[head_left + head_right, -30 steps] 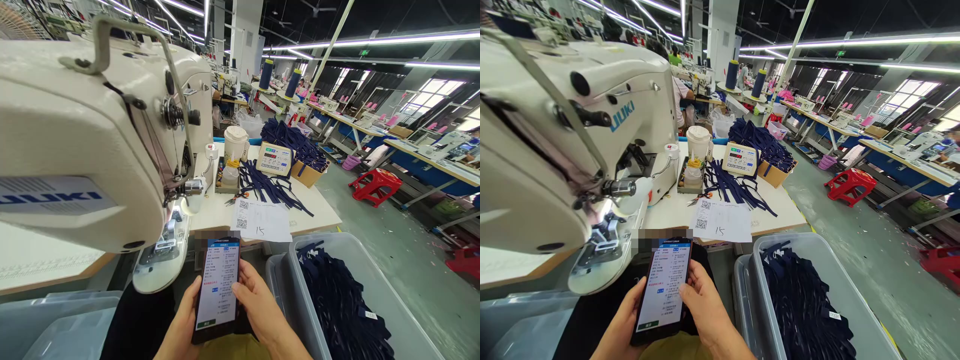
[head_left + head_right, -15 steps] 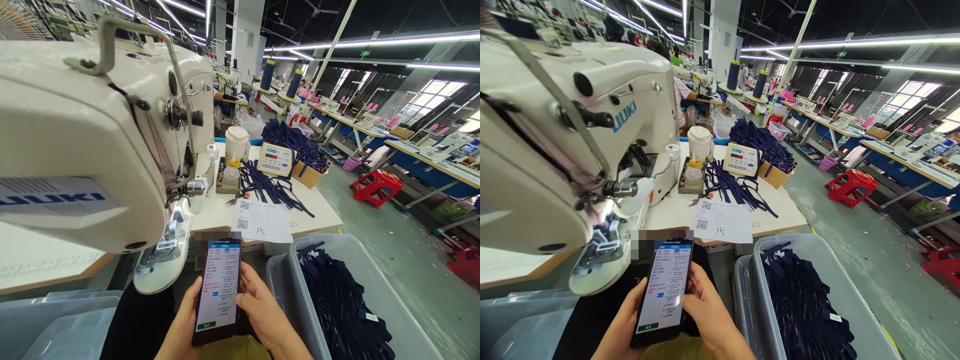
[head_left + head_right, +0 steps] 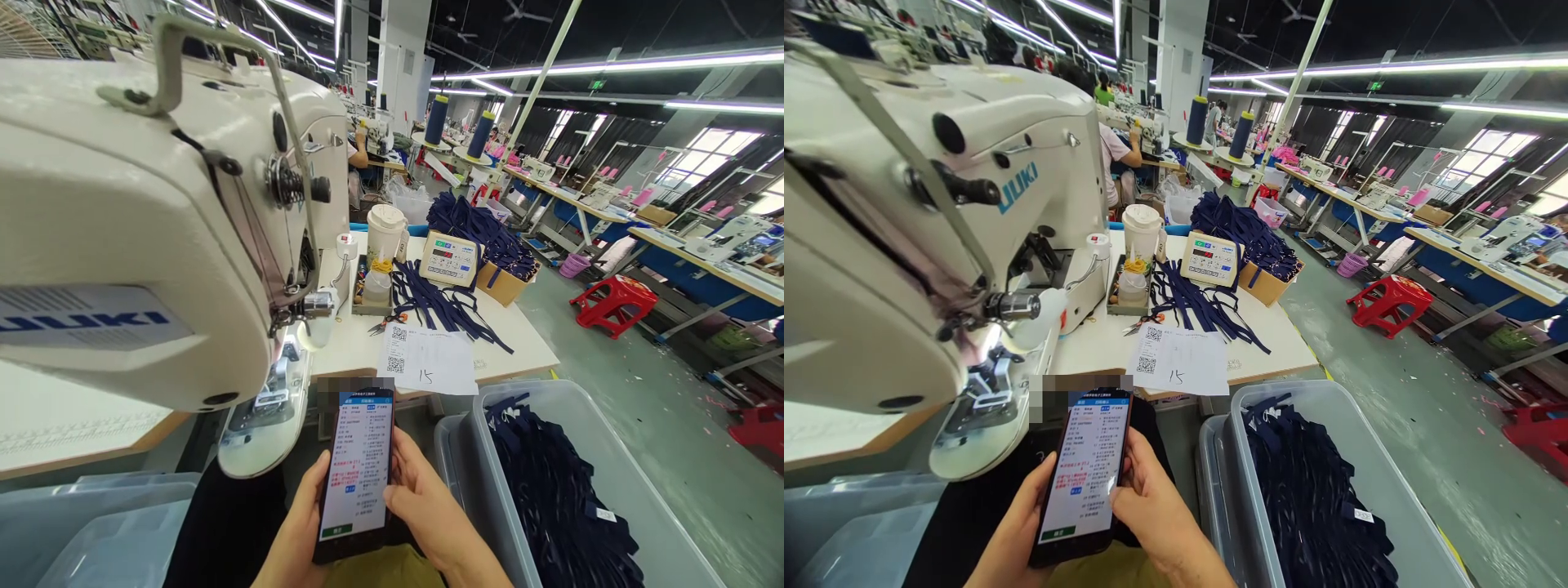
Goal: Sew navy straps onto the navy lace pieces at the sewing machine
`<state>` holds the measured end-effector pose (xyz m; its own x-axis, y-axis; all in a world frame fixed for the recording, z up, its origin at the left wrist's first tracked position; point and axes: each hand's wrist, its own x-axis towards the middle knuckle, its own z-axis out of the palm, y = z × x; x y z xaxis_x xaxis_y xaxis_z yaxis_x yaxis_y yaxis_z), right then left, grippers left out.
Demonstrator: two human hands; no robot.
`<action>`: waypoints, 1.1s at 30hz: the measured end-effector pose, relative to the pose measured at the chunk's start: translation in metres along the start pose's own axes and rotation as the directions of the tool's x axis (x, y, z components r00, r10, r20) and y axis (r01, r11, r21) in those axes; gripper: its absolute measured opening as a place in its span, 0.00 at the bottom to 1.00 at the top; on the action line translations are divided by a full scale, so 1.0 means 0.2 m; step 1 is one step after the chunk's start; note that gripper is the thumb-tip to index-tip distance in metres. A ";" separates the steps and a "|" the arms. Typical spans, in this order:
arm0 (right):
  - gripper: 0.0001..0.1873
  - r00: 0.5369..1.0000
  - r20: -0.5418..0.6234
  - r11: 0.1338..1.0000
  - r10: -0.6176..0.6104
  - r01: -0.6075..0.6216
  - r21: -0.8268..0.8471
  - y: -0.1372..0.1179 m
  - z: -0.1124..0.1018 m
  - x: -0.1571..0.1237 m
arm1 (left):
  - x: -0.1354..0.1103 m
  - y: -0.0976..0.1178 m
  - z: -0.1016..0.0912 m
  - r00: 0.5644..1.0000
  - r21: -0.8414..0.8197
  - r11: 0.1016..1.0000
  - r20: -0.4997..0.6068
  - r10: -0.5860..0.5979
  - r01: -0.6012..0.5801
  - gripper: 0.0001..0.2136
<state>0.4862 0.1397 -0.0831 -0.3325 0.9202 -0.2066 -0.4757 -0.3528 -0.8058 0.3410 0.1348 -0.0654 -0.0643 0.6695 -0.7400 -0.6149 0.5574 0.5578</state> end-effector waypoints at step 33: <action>0.48 0.992 0.128 1.000 0.001 -0.002 0.010 0.02 -0.07 -0.01 | -0.02 0.04 0.05 0.996 -0.033 0.996 -0.035 -0.085 0.084 0.36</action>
<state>0.4968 0.1384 -0.0944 -0.4344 0.8906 -0.1346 -0.4829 -0.3564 -0.7998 0.3445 0.1414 -0.0544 -0.0393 0.6020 -0.7975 -0.6434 0.5954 0.4811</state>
